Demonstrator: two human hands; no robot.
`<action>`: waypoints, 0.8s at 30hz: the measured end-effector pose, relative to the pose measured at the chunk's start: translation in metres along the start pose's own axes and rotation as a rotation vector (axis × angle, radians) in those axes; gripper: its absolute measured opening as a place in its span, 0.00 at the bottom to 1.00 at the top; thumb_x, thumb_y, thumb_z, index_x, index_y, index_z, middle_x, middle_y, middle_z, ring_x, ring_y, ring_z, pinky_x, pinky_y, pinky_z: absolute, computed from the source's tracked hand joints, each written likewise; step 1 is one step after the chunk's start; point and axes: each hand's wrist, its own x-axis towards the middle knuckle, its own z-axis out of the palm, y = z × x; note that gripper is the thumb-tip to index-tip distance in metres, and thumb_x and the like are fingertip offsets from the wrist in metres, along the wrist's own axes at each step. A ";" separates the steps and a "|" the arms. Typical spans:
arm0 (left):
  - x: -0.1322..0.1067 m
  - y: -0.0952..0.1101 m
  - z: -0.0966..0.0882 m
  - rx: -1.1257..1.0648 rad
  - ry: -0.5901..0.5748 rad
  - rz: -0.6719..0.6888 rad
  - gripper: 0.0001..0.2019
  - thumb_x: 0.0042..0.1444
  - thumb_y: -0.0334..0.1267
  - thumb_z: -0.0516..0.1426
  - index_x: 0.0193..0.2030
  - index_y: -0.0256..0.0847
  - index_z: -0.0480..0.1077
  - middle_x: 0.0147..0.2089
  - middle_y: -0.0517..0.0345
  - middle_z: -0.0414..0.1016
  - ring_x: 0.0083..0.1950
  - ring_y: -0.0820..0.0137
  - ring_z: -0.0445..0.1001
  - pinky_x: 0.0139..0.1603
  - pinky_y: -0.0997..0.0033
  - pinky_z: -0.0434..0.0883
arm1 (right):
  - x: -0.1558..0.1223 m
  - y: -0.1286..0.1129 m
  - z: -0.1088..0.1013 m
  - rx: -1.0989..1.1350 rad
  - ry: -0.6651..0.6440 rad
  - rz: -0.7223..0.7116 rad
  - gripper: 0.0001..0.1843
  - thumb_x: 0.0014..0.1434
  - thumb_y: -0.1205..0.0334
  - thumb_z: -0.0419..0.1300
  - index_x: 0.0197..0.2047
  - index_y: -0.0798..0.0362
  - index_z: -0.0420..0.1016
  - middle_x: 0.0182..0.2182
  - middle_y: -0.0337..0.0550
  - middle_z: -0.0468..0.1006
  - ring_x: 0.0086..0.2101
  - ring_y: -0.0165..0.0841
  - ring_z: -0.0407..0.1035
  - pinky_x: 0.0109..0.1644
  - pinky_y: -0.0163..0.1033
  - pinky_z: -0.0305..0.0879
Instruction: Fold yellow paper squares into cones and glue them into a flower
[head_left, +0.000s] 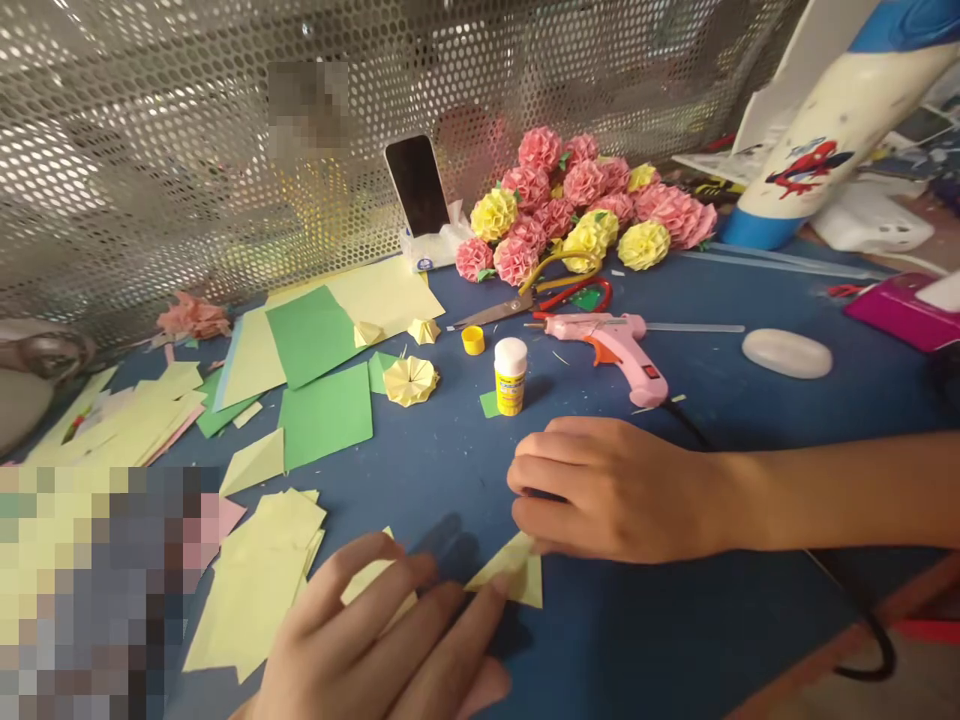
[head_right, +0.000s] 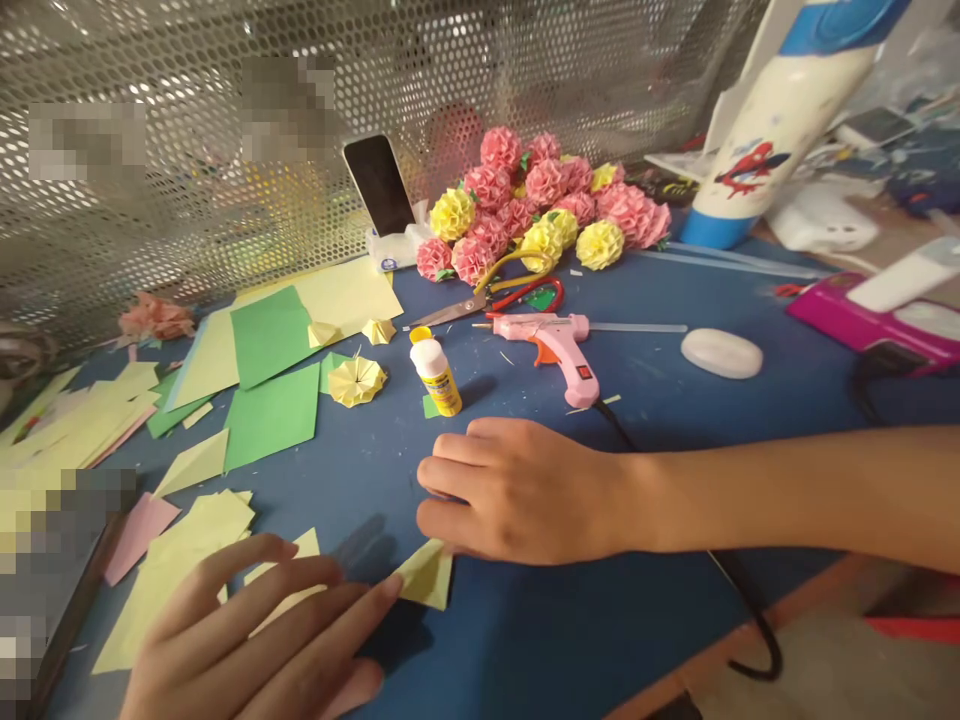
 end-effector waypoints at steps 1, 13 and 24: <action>0.002 -0.001 0.002 -0.005 0.016 0.007 0.12 0.70 0.39 0.52 0.45 0.38 0.77 0.29 0.65 0.80 0.31 0.72 0.76 0.47 0.62 0.66 | 0.001 0.000 0.001 0.007 0.002 0.006 0.12 0.69 0.69 0.49 0.34 0.54 0.69 0.35 0.42 0.72 0.34 0.34 0.62 0.36 0.40 0.55; -0.003 0.000 0.015 -0.004 -0.007 -0.009 0.11 0.67 0.38 0.55 0.45 0.37 0.78 0.42 0.56 0.81 0.43 0.68 0.76 0.58 0.62 0.64 | 0.002 -0.007 0.001 0.455 0.069 0.200 0.10 0.65 0.65 0.58 0.30 0.56 0.71 0.29 0.39 0.70 0.31 0.31 0.57 0.38 0.38 0.55; -0.005 0.005 -0.001 0.100 -0.111 0.214 0.12 0.69 0.31 0.52 0.43 0.39 0.78 0.48 0.60 0.82 0.48 0.68 0.76 0.58 0.63 0.67 | 0.004 -0.003 0.001 0.794 0.023 0.341 0.05 0.61 0.63 0.66 0.37 0.54 0.75 0.33 0.37 0.75 0.36 0.29 0.65 0.42 0.35 0.60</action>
